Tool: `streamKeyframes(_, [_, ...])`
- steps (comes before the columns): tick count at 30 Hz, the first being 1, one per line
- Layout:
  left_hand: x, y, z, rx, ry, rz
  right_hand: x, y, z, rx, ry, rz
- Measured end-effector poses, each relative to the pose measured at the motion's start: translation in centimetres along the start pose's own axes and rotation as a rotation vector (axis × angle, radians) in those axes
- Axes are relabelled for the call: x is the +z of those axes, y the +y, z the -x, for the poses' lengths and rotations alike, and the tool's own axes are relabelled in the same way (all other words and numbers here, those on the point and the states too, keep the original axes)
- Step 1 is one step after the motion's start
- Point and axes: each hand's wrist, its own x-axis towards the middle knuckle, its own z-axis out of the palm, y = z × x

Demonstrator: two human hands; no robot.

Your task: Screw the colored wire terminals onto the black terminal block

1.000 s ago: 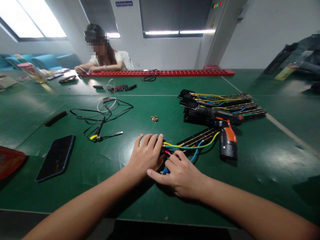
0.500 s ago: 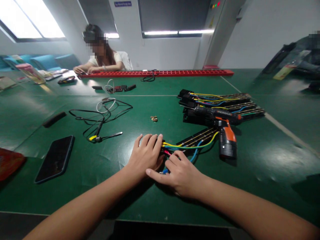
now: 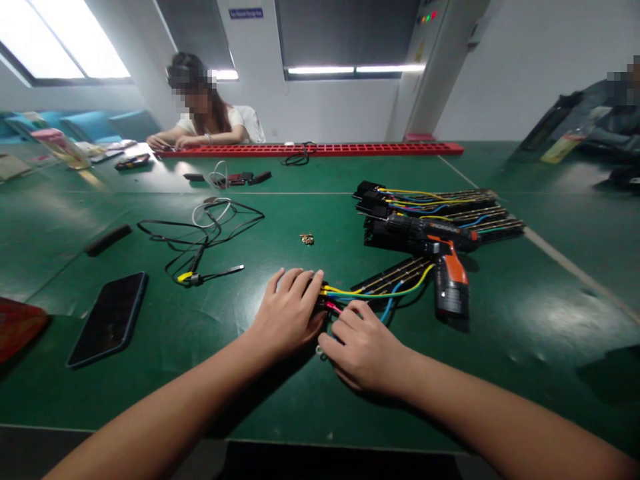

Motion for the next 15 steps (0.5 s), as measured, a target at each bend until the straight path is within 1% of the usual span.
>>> streamKeyframes(5, [-0.6,-1.1,0.0,0.041,-0.008,0.118,0.2,0.3,0.3,0.007,-0.056,-0.029])
streamKeyframes(9, [-1.1,-2.4,-0.1,0.065,0.043,0.244,0.2,0.5,0.4,0.005,-0.085,-0.059])
streamKeyframes(12, [-1.1,-3.7,-0.3,0.02,0.101,0.308,0.2,0.5,0.5,0.007,-0.1,-0.081])
streamKeyframes(15, [-0.7,-5.1,-0.5,-0.05,0.133,0.366,0.1,0.6,0.7,0.006,-0.121,-0.099])
